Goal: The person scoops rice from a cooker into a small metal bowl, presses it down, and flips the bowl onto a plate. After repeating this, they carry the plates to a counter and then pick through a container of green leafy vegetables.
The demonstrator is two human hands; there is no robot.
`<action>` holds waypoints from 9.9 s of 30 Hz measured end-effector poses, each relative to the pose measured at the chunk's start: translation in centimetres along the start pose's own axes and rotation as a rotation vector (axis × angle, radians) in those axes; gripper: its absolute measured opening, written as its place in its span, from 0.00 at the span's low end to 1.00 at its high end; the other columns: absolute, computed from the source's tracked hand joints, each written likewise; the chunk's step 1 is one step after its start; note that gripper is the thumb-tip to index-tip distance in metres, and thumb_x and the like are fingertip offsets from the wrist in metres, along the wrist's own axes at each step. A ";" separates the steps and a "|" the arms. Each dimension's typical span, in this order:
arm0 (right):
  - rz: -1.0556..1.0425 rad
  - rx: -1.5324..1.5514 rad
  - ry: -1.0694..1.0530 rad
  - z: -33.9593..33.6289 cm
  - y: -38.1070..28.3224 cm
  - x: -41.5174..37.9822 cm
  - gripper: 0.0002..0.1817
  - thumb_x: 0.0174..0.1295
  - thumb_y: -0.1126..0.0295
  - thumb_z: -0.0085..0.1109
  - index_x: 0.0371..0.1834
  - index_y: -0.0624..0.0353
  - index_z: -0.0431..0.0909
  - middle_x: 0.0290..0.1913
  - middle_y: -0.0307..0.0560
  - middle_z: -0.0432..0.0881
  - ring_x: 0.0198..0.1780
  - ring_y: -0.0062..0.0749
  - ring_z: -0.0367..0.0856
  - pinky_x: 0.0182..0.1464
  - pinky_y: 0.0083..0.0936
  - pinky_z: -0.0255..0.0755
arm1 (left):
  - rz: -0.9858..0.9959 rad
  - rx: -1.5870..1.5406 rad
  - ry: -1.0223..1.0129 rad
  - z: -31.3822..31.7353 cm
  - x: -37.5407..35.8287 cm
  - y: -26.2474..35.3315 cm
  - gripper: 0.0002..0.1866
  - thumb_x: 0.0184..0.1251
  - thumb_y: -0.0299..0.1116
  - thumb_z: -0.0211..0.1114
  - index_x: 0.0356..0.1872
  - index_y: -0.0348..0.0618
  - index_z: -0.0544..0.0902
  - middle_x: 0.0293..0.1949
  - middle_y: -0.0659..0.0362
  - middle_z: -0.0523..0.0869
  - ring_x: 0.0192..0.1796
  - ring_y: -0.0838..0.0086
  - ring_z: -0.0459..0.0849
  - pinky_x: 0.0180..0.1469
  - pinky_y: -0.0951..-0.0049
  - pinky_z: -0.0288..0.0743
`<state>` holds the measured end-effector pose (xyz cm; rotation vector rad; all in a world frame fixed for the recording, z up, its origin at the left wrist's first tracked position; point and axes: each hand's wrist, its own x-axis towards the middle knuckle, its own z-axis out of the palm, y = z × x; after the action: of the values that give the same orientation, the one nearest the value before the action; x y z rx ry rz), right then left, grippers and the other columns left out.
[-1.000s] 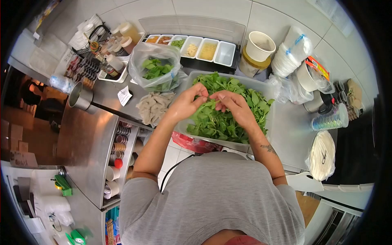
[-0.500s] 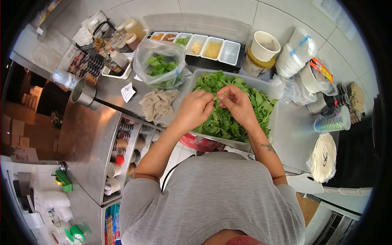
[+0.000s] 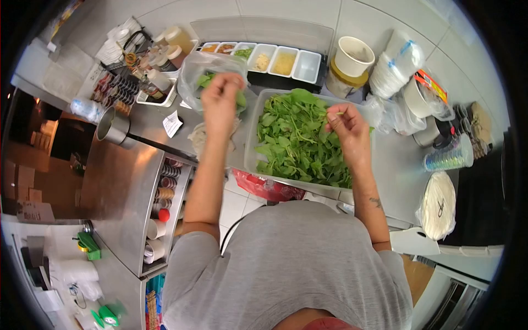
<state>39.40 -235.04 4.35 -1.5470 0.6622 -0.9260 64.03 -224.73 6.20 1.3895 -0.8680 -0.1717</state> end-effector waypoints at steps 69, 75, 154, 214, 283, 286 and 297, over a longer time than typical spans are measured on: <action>-0.417 -0.861 -0.197 -1.5 1.6 -2.4 0.21 0.43 0.64 0.70 0.42 0.54 0.78 0.50 0.48 0.73 0.56 0.46 0.66 0.60 0.40 0.56 | -0.210 -0.016 -0.598 5.0 -3.5 -0.3 0.15 0.66 0.29 0.59 0.50 0.34 0.73 0.41 0.54 0.83 0.37 0.73 0.80 0.41 0.74 0.74; -0.405 -1.035 -0.024 1.5 5.9 -1.8 0.16 0.43 0.63 0.70 0.34 0.58 0.79 0.42 0.47 0.73 0.51 0.45 0.67 0.56 0.42 0.58 | -0.557 -0.505 -0.506 4.4 -4.3 -1.4 0.17 0.67 0.27 0.54 0.57 0.36 0.71 0.44 0.55 0.82 0.42 0.72 0.82 0.40 0.73 0.76; -0.452 -1.217 -0.122 -32.8 0.1 9.5 0.17 0.45 0.77 0.65 0.42 0.58 0.78 0.44 0.48 0.76 0.49 0.50 0.75 0.51 0.38 0.72 | 0.271 0.272 -0.601 44.6 -6.3 -1.8 0.56 0.40 0.47 0.79 0.66 0.27 0.56 0.58 0.38 0.69 0.63 0.47 0.67 0.62 0.55 0.63; -0.416 -1.451 -0.298 -30.5 -1.0 12.1 0.12 0.42 0.78 0.58 0.33 0.67 0.71 0.38 0.56 0.77 0.41 0.54 0.78 0.41 0.43 0.74 | 0.022 0.380 -0.460 48.1 -8.0 -1.7 0.61 0.39 0.44 0.79 0.70 0.34 0.45 0.64 0.46 0.63 0.66 0.55 0.62 0.60 0.45 0.55; -0.694 -1.241 0.132 -31.1 4.4 9.4 0.24 0.47 0.82 0.59 0.51 0.58 0.78 0.48 0.45 0.77 0.53 0.45 0.73 0.58 0.40 0.64 | -0.088 0.384 -0.471 48.6 -2.0 1.8 0.16 0.59 0.32 0.59 0.46 0.33 0.76 0.42 0.41 0.84 0.45 0.51 0.85 0.48 0.56 0.78; -0.647 -1.443 0.265 -29.7 3.5 7.4 0.27 0.48 0.80 0.60 0.57 0.54 0.75 0.50 0.43 0.77 0.52 0.44 0.74 0.58 0.42 0.64 | 0.171 0.444 -0.570 48.0 -1.9 1.2 0.15 0.59 0.35 0.60 0.42 0.32 0.79 0.43 0.42 0.84 0.45 0.52 0.85 0.46 0.57 0.79; -0.422 -1.153 0.669 -20.9 -0.5 0.6 0.30 0.54 0.77 0.58 0.63 0.46 0.71 0.57 0.55 0.72 0.51 0.48 0.75 0.53 0.37 0.71 | 0.482 0.708 -1.041 27.4 3.1 4.9 0.14 0.64 0.37 0.54 0.36 0.35 0.80 0.34 0.43 0.84 0.39 0.50 0.83 0.44 0.56 0.74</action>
<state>22.05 -246.60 5.58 -2.4512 1.5657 -1.5424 47.33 -246.84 10.19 1.6671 -2.2668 -0.2278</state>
